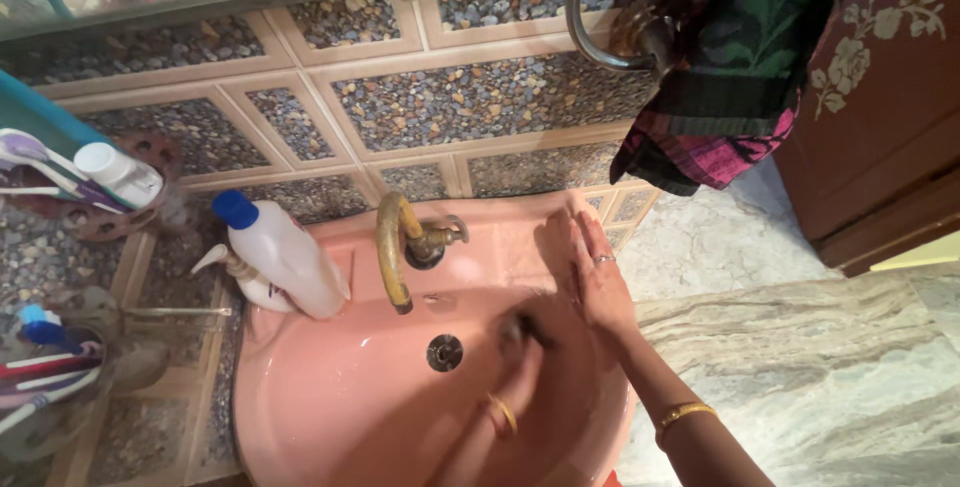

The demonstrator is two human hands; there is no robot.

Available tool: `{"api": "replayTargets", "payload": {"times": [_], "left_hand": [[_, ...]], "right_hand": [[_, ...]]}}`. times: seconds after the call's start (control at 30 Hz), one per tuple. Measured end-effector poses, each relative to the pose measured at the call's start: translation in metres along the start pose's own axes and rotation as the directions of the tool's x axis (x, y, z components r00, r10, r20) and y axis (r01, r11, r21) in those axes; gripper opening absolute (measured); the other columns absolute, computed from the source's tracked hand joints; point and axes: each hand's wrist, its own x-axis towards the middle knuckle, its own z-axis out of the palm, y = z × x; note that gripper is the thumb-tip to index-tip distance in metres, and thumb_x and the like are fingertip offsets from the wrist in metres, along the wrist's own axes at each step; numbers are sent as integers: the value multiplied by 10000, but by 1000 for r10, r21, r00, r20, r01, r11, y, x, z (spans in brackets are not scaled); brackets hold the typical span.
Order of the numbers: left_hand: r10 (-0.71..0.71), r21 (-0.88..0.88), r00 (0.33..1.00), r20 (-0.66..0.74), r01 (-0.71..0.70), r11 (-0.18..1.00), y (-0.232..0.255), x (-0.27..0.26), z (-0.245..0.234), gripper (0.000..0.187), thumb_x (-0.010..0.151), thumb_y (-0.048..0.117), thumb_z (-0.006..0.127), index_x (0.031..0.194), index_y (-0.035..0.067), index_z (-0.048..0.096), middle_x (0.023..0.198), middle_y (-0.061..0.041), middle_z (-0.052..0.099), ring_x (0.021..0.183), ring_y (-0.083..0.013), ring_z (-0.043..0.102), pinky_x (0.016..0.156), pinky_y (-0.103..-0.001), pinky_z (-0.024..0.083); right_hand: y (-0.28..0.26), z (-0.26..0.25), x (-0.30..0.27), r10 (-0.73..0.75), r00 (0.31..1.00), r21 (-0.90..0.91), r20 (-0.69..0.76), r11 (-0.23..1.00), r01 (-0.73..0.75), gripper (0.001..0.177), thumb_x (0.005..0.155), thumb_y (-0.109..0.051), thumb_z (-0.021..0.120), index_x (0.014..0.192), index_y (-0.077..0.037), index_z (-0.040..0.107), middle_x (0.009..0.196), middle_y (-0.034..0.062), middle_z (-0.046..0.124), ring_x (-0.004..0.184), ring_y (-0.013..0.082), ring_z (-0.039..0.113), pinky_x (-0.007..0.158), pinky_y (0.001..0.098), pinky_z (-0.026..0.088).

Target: The person scrubs the interior of a pink bathroom sink and the surrounding countertop using a small cloth. They repeatedly wet the cloth under the running tap and wipe the basin, faucet, and counter surfaces.

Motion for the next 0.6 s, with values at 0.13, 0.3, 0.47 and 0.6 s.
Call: {"api": "replayTargets", "payload": {"times": [0.13,0.3,0.47,0.6], "left_hand": [[-616,-679,779,-119,389,623,-43,26,31,722,1018,442,422,1587,15,300,1627,-220,283,1490,-361,207,1213,-448,127],[-694,-950,699,172,305,71,6,-10,115,752,1007,505,398,1609,77,258,1660,-129,262,1516,-256,190,1222,-388,97],[-702,-982,690,176,177,-71,-45,9,133,782,997,568,374,1631,138,217,1692,-39,241,1542,-150,173,1231,-329,66],[-829,-993,558,44,112,22,-88,38,156,778,1034,592,346,1645,175,103,1693,57,110,1570,-91,89,1264,-305,29]], "right_hand": [[0,-1,-2,-20,1000,-16,-7,1000,20,688,896,12,537,1551,28,327,1619,270,297,1497,470,295,1216,493,295],[1,1,4,29,1000,-11,-6,1000,-29,726,850,17,545,1547,-20,344,1629,254,293,1503,455,294,1222,478,302],[-1,-2,-1,25,1000,-10,8,1000,-25,746,857,28,548,1568,-23,330,1634,251,284,1507,455,285,1221,478,299],[-7,-4,2,28,1000,-1,9,1000,-28,757,842,45,543,1568,-33,341,1645,239,287,1519,437,289,1227,459,308]]}}
